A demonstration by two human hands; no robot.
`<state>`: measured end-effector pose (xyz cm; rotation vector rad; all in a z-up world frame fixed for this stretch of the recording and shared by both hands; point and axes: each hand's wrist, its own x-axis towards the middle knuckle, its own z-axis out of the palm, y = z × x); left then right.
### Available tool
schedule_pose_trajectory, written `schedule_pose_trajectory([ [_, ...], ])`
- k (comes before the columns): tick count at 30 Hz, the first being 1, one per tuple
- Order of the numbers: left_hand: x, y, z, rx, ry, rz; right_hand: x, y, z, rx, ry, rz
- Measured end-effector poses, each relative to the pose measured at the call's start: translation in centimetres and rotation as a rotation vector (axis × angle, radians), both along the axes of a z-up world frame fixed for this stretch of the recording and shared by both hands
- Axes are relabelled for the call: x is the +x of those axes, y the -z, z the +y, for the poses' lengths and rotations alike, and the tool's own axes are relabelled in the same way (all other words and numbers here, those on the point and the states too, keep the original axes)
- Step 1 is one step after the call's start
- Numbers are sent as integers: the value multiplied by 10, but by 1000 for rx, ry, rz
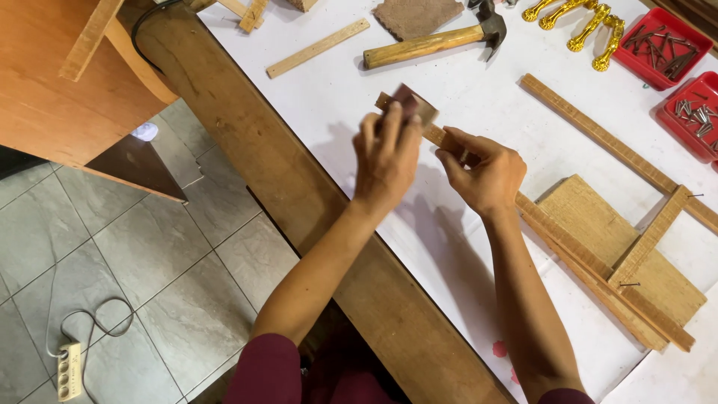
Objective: The person positions small nails on a wooden frame laid on the workbench and hammers them in, then picks up thin wood strips and sands their surfaces with a sanding block, working on pieces one at a time.
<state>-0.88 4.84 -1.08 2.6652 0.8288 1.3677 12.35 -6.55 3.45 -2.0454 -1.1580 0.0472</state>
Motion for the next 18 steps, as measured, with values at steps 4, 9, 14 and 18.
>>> schedule_pose_trajectory([
  [4, -2, -1, 0, 69, 145, 28, 2, 0, -2, 4, 34, 40],
  [9, -6, -10, 3, -39, -40, -7, -6, -8, -4, 28, 17, -19],
  [14, 2, 3, -2, 95, 57, -15, -4, -8, -7, -49, 57, 50],
  [18, -2, 3, 10, 36, -55, -1, 0, -2, -9, 15, 34, 6],
])
